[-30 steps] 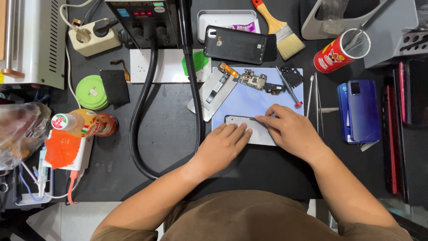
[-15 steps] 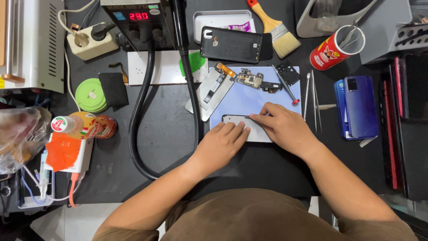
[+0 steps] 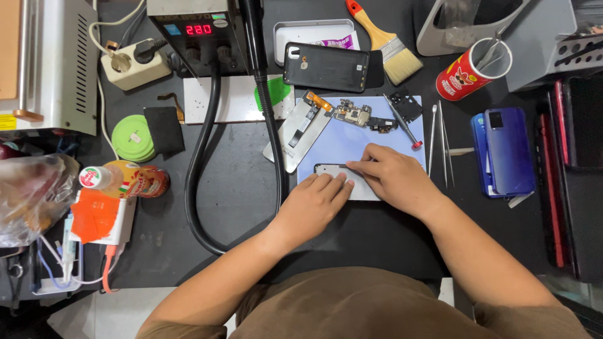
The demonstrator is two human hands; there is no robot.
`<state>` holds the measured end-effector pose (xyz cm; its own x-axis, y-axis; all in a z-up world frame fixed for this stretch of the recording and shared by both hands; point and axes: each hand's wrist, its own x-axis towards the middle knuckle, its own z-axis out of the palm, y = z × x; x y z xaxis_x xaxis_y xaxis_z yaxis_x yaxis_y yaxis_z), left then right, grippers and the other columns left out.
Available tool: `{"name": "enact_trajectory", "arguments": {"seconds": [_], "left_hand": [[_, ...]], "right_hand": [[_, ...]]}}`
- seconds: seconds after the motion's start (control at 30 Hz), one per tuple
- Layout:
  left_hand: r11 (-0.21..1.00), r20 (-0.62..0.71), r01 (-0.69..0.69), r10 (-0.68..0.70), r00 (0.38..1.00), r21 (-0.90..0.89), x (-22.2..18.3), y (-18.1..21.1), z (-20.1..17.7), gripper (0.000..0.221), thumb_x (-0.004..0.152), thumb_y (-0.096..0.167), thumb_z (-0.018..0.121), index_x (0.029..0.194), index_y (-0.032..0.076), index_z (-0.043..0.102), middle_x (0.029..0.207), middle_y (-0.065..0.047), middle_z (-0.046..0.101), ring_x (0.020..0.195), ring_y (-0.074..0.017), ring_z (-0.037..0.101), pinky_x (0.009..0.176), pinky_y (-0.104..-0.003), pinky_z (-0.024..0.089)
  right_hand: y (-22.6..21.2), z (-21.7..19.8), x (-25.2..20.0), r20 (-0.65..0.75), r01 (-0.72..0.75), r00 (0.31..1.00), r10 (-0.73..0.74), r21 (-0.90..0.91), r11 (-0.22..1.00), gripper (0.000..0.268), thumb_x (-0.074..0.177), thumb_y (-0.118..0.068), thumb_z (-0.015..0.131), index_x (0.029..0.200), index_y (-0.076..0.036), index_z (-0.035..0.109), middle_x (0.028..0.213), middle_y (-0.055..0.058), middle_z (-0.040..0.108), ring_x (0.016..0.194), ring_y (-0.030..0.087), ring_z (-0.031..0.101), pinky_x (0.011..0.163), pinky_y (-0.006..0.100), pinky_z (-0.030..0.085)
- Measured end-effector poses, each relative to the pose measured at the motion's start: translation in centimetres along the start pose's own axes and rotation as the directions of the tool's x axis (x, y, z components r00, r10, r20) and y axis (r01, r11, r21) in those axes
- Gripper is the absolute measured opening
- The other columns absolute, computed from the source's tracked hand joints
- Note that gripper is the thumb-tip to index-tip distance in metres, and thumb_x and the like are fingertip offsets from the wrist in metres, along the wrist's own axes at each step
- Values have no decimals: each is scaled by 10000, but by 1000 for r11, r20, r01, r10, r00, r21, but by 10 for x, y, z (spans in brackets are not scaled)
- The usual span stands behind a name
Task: The person uses a metal spudger to pry and separate the screen assembly from the smartphone frame. They then use a brush to sweep debris from the frame's interior.
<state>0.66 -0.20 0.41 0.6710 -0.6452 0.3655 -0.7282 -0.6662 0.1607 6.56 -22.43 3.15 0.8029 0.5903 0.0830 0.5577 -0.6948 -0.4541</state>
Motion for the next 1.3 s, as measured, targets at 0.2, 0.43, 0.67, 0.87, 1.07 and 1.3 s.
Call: {"name": "enact_trajectory", "arguments": {"seconds": [0.2,0.43,0.67,0.87,1.07,1.3], "left_hand": [[1000,-13,12,-12,1000,-11,1,0,-2,509,814,113,604,1306,-12,649,1243,-118,675,1009,-247,616,923,-366,521],[1000,-11,1,-1,1000,-15,0,-1,1,482,838,130,596,1295,-17,645,1271,-141,670,1024,-254,619,921,-373,522],[1000,18,4,-4,1000,-28,-2,2,2,517,826,132,587,1315,-30,629,1303,-164,654,1054,-273,614,942,-386,511],[1000,19,-13,13,1000,9,-1,2,3,534,792,133,593,1298,-32,627,1293,-172,651,1058,-280,607,957,-404,500],[1000,21,-10,10,1000,6,-3,1,5,516,816,125,597,1304,-39,625,1278,-178,650,1065,-278,607,952,-405,499],[1000,10,5,-5,1000,3,-3,2,6,508,819,133,596,1300,-23,631,1286,-171,650,1070,-283,606,955,-410,498]], "right_hand": [[7,-17,-4,59,-84,995,83,16,996,274,862,-118,701,1111,-201,782,901,18,655,791,246,681,666,379,545],[0,-5,-2,30,-50,998,49,48,998,255,865,-124,711,1104,-179,778,918,24,652,811,250,682,675,380,534],[10,0,14,4,-117,993,119,184,976,235,833,-270,772,990,-95,759,885,63,692,775,254,703,668,377,545],[12,12,26,-19,-267,962,273,146,953,383,755,-391,847,807,-38,710,739,108,685,695,283,682,618,388,520],[22,4,34,102,-281,959,266,198,939,412,739,-420,843,754,-36,693,678,106,673,635,272,679,598,390,523],[14,15,34,7,-284,959,284,68,956,507,721,-455,873,646,-14,634,665,103,670,646,284,651,576,405,497]]}}
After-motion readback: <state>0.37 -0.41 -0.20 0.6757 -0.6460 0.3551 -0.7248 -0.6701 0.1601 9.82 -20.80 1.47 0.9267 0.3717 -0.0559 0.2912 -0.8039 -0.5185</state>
